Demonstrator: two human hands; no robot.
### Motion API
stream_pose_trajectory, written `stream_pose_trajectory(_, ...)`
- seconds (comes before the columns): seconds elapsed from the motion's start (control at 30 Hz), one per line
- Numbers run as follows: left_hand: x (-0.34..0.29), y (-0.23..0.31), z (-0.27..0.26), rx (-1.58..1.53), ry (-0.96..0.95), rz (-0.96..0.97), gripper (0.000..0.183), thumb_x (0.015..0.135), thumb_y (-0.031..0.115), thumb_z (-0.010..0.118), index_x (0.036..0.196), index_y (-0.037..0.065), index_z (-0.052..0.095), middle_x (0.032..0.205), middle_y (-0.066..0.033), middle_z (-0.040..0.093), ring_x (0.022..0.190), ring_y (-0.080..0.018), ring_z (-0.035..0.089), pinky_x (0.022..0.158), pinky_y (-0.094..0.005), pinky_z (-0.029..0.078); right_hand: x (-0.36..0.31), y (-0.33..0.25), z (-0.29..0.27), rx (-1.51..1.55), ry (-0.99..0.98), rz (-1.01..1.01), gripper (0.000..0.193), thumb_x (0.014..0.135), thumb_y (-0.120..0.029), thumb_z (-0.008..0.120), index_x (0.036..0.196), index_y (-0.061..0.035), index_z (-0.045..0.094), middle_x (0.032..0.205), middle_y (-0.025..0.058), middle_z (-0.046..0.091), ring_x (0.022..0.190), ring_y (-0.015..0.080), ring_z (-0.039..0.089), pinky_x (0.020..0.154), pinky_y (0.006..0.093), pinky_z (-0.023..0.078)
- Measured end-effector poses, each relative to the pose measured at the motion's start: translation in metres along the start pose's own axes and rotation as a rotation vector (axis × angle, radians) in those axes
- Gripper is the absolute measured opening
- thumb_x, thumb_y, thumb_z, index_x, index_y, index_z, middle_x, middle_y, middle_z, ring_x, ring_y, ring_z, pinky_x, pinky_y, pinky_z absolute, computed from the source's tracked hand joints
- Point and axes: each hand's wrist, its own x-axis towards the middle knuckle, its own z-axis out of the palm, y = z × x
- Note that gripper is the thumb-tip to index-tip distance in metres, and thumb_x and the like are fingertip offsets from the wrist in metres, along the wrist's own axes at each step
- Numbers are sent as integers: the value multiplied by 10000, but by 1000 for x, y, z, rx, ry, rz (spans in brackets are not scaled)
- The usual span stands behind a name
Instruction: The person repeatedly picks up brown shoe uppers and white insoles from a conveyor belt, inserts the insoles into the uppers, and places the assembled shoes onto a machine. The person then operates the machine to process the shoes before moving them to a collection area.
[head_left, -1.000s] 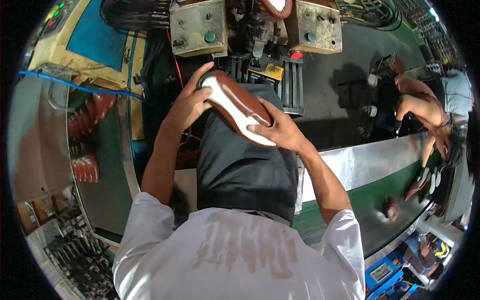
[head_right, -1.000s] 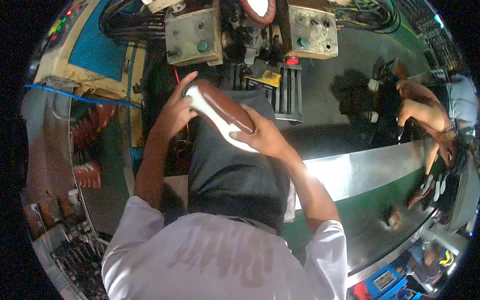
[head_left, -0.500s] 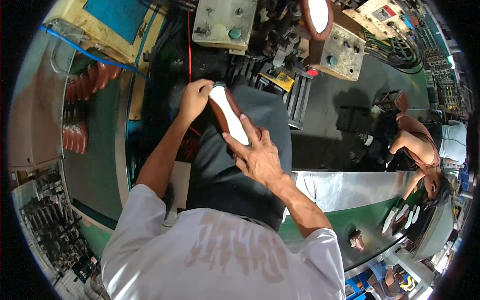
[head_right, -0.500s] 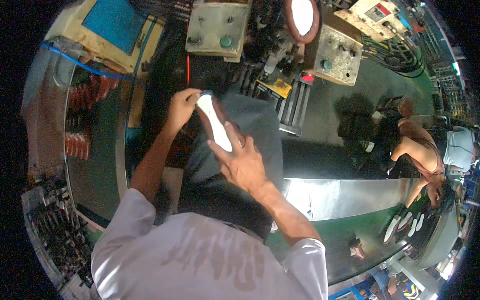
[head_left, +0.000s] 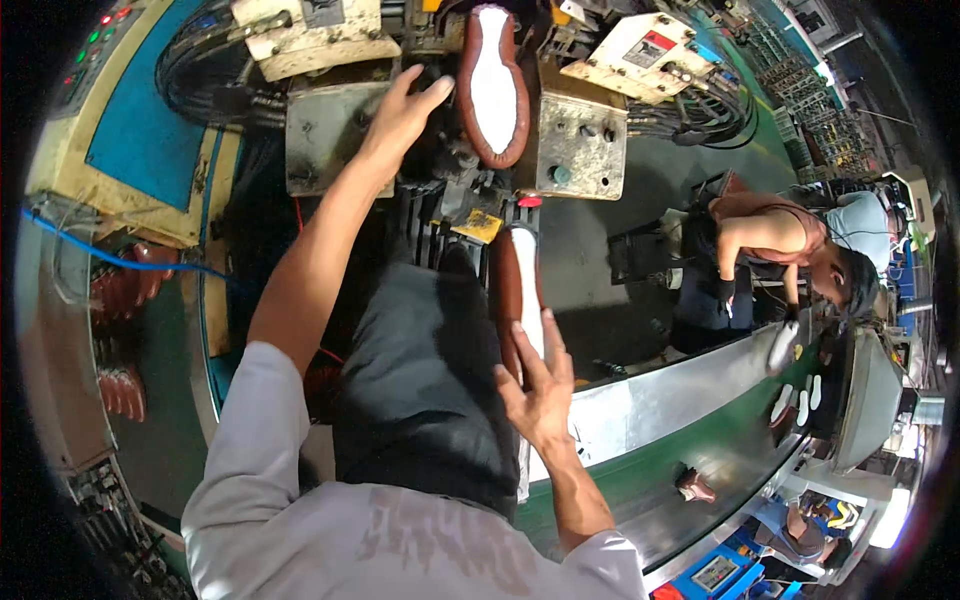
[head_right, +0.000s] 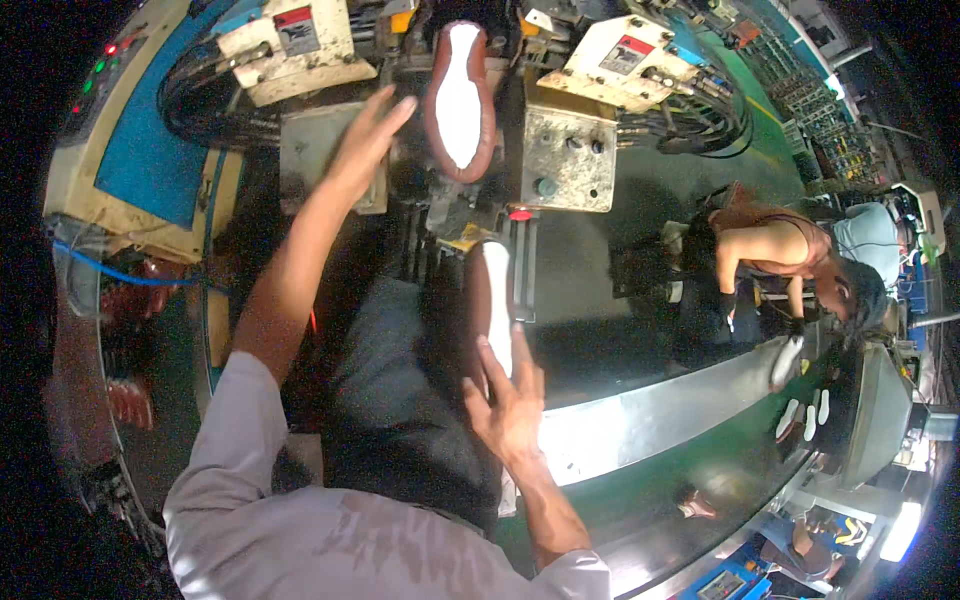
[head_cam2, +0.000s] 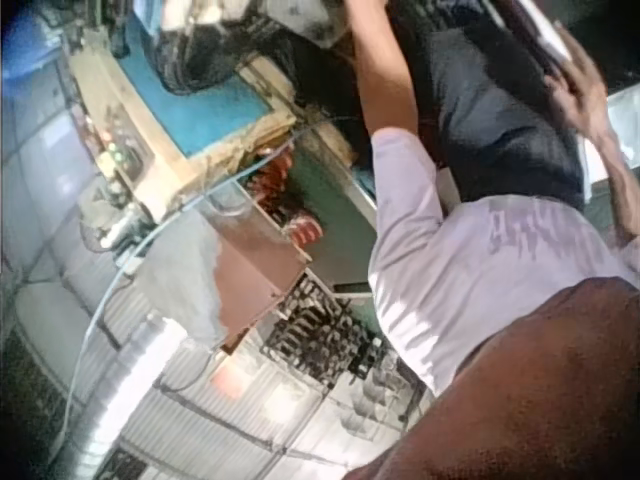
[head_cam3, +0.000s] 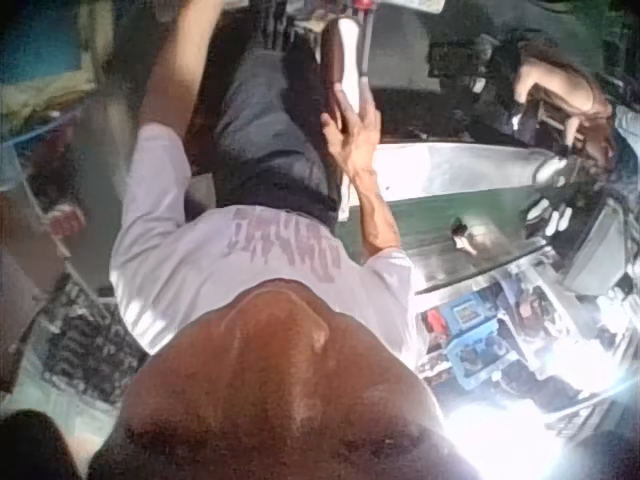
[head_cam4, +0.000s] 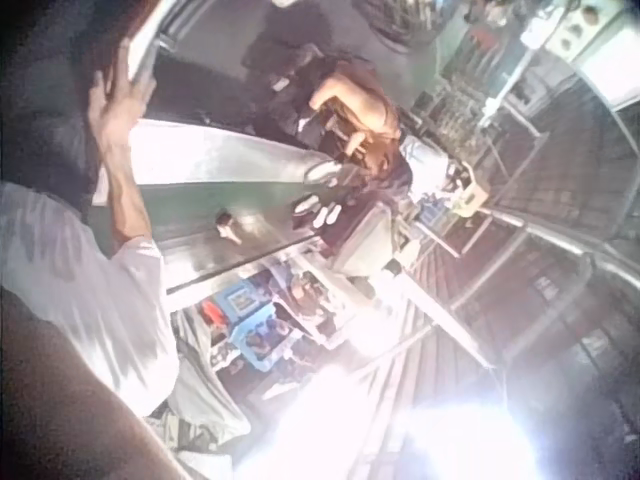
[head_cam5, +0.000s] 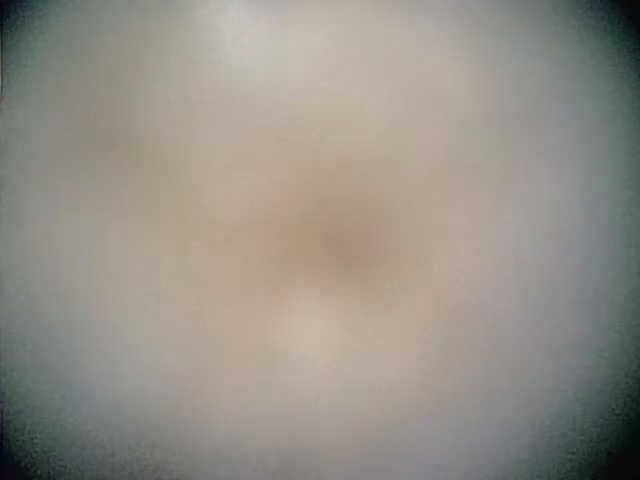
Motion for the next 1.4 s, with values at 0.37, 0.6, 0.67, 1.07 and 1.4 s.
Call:
stream_pose_trajectory(0.37, -11, 44, -3, -553, -375, -124, 717, 909, 194, 796, 1521, 30, 458, 1251, -116, 680, 1114, -232, 707, 944, -394, 607, 206, -55, -53, -257, 188, -261, 686, 885, -209, 793, 1543, -234, 600, 1644, 264, 416, 1348, 478, 559, 1136, 527, 473)
stream_pose_trajectory(0.6, -179, -10, -98, -521, -184, -279, 977, 792, 199, 799, 1630, 15, 331, 1364, -165, 622, 1205, -269, 667, 1049, -424, 558, 302, -64, 22, -356, 273, -339, 755, 894, -279, 796, 1590, -331, 508, 1691, 221, 332, 1181, 516, 559, 922, 571, 606)
stream_pose_trajectory(0.67, -212, -48, -114, -564, -148, -315, 979, 815, 165, 783, 1652, 20, 297, 1403, -173, 602, 1219, -283, 664, 1051, -444, 558, 305, -70, 36, -394, 273, -305, 761, 894, -279, 795, 1594, -330, 501, 1697, 217, 317, 1182, 520, 552, 916, 575, 608)
stream_pose_trajectory(1.07, -291, -128, -105, -365, 29, -493, 942, 912, 170, 747, 1693, 126, 223, 1513, -149, 513, 1398, -298, 526, 1179, -459, 417, 318, -48, 58, -435, 432, -600, 700, 904, -191, 752, 1548, -49, 518, 1568, 303, 459, 1480, 489, 418, 1237, 571, 340)
stream_pose_trajectory(1.4, -273, -112, -91, -273, 2, -550, 1022, 896, 138, 784, 1721, 145, 181, 1589, -137, 474, 1455, -291, 477, 1204, -442, 379, 425, -56, 60, -487, 540, -630, 680, 892, -235, 739, 1518, -61, 542, 1517, 273, 536, 1449, 434, 476, 1229, 512, 369)
